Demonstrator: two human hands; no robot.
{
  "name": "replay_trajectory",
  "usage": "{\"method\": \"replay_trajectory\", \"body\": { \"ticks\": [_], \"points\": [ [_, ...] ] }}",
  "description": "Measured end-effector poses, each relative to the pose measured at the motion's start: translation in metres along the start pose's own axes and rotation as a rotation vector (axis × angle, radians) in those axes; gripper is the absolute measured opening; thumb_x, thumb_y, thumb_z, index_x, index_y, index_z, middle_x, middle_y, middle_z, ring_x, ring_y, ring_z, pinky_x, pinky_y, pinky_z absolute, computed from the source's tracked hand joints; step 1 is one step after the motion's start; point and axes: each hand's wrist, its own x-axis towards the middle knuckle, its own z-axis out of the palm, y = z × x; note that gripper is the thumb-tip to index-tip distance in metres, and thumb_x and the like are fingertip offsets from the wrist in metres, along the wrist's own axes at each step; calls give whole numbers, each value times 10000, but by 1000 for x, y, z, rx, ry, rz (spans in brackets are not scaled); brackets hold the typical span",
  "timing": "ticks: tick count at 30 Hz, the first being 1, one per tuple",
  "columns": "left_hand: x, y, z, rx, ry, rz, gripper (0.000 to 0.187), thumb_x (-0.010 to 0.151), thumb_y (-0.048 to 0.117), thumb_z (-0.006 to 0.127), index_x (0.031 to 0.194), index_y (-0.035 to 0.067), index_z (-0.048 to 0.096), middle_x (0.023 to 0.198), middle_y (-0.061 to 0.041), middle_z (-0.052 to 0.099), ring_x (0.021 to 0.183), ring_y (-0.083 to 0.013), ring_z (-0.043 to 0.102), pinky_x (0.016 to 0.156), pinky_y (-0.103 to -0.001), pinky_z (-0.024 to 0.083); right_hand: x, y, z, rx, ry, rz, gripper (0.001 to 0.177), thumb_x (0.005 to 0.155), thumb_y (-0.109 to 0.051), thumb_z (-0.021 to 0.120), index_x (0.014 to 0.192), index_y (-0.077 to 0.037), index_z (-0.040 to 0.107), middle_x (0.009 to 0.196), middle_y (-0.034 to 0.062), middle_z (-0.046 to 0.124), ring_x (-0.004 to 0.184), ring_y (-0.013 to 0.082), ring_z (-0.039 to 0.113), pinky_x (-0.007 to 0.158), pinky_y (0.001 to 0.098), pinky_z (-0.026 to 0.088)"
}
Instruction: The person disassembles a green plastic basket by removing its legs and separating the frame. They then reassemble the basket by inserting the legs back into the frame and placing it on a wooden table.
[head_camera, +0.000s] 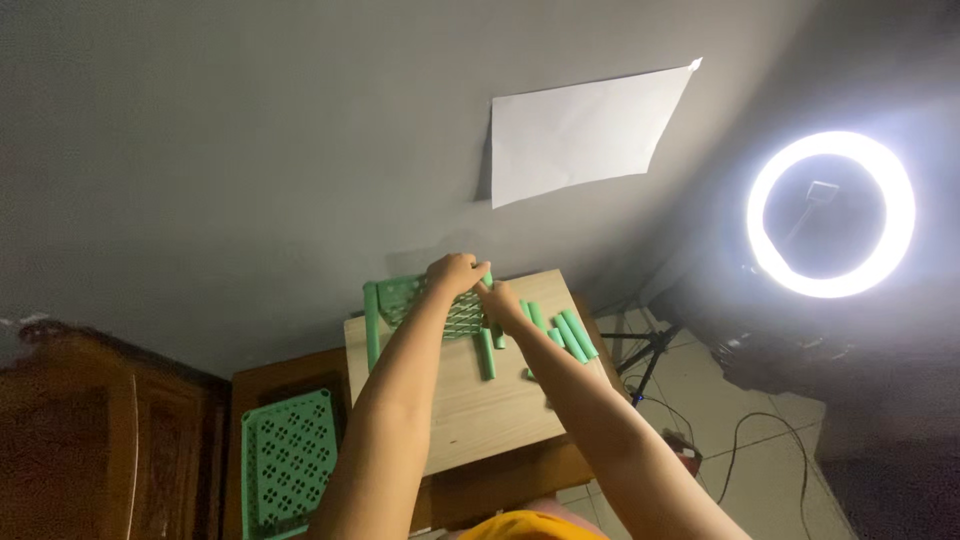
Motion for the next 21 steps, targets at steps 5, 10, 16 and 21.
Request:
{"method": "replay_trajectory", "body": {
  "ticks": [5, 10, 16, 21],
  "points": [
    [-8, 16, -13, 122, -67, -26, 634, 914, 698, 514, 1063, 139, 772, 1100, -134, 759, 1052, -359, 709, 909, -505, 556, -22, -11, -1, -38, -12, -125, 577, 980, -513, 596, 754, 17, 571, 588, 100, 574, 444, 218, 586, 403, 398, 496],
    [-19, 23, -18, 95, -12, -36, 599, 925, 675, 499, 1010, 162, 796, 1068, -122, 766, 1036, -358, 714, 905, -513, 551, -25, -17, 0, -38, 38, -99, 633, 996, -513, 620, 781, 76, 536, 606, 143, 558, 448, 260, 576, 411, 419, 495],
    [-15, 21, -15, 90, -41, -48, 586, 938, 667, 498, 972, 154, 781, 1048, -107, 762, 1032, -346, 709, 877, -516, 552, -30, -4, 11, -273, 256, -247, 636, 970, -561, 560, 924, 72, 598, 777, 308, 689, 706, 452, 699, 639, 515, 549],
    [-7, 16, -10, 84, -77, -57, 603, 945, 675, 482, 989, 155, 784, 1048, -110, 759, 1026, -346, 714, 878, -505, 544, -29, -9, 11, -322, 250, -241, 671, 989, -572, 548, 922, 90, 634, 842, 343, 683, 850, 498, 671, 746, 536, 533]
  ]
}}
